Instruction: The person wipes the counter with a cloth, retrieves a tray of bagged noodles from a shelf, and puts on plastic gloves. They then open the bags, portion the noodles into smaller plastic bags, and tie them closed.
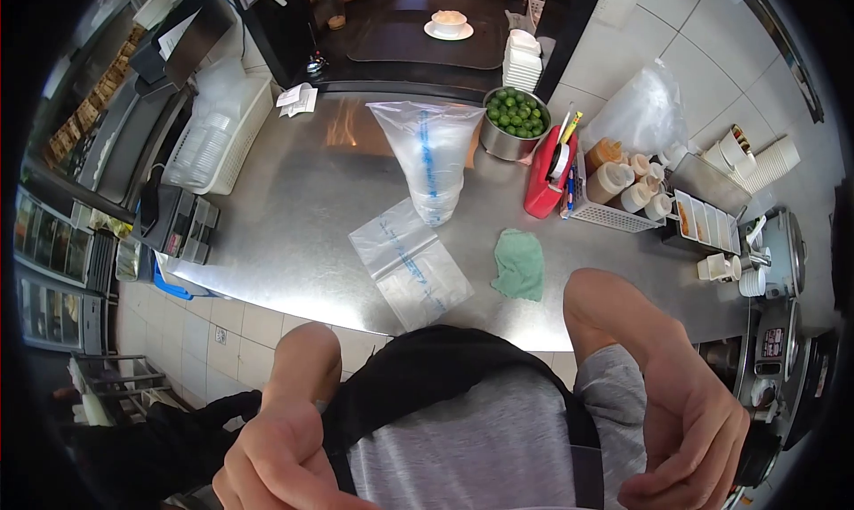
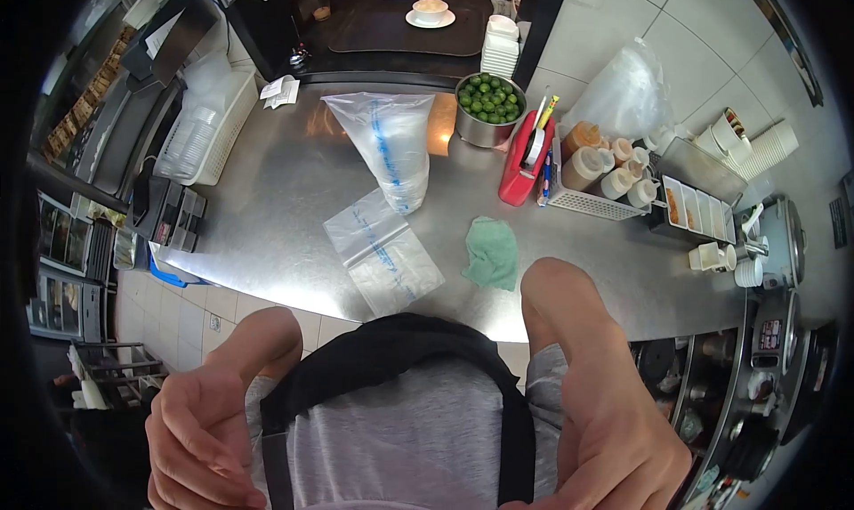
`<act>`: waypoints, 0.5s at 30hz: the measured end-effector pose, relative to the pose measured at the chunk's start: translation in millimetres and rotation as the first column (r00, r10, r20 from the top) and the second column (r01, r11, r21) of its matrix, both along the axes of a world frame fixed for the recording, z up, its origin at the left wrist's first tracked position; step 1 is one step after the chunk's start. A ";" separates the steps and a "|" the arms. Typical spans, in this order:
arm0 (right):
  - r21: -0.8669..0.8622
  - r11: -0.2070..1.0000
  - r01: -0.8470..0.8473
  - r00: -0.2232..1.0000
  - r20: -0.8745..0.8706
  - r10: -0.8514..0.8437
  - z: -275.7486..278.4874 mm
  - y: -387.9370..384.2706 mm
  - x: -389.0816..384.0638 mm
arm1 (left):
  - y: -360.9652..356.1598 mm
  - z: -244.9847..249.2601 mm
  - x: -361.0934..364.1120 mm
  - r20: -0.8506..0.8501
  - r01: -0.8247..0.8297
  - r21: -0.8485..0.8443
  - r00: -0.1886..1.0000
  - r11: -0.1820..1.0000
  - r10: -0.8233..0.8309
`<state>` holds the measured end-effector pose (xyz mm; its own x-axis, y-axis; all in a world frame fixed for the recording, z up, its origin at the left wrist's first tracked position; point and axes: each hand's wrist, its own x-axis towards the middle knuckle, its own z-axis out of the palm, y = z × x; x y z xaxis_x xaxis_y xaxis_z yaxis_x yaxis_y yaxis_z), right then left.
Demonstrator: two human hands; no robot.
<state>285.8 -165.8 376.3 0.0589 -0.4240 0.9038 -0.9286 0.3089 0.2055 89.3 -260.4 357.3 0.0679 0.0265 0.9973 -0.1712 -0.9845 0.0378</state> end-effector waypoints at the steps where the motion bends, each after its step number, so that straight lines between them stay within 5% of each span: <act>1: -0.027 0.998 0.057 0.998 -0.009 -0.058 1.2 -2.1 -0.3 | 4.7 0.9 0.0 0.020 0.028 0.050 0.999 0.998 -0.029; 2: -0.056 0.992 0.116 0.993 -0.016 -0.117 4.1 -5.1 1.1 | 7.9 1.0 0.7 0.039 0.057 0.101 0.997 0.993 -0.061; 4: -0.147 0.981 0.129 0.991 -0.001 -0.130 2.6 -3.3 7.1 | 11.6 -9.0 4.2 0.340 0.077 0.265 0.925 0.961 -0.168; 6: -0.276 0.960 0.042 0.999 0.031 -0.035 -9.4 3.2 19.5 | 21.6 -29.0 11.1 0.396 0.016 0.109 0.916 0.994 -0.059; 9: -0.465 0.882 0.081 0.996 0.077 -0.051 -30.5 2.3 35.7 | 78.7 -83.3 27.3 -0.077 -0.308 -0.499 0.947 0.810 0.313; 10: -0.489 0.870 0.069 0.996 0.089 -0.030 -37.2 3.7 37.1 | 112.0 -123.3 56.6 -0.126 -0.212 -0.591 0.977 0.778 0.170; 11: -0.537 0.841 0.058 0.998 0.006 -0.065 -41.8 2.3 28.5 | 138.8 -169.5 80.0 -0.357 -0.347 -0.563 0.921 0.750 0.158; 13: -0.607 0.780 0.152 0.987 0.060 -0.146 -53.8 0.6 28.4 | 172.4 -280.3 112.7 -0.672 -0.568 -0.182 0.668 0.803 0.321; 15: -0.625 0.733 0.270 0.962 0.135 -0.239 -68.2 3.1 36.1 | 170.6 -349.2 115.2 -0.694 -0.627 0.175 0.468 0.759 0.546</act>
<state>321.9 -162.7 308.1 -0.0125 0.2514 0.9678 -0.7994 0.5789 -0.1607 204.5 -89.8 8.2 0.6363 0.4096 0.6537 0.5605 -0.8277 -0.0269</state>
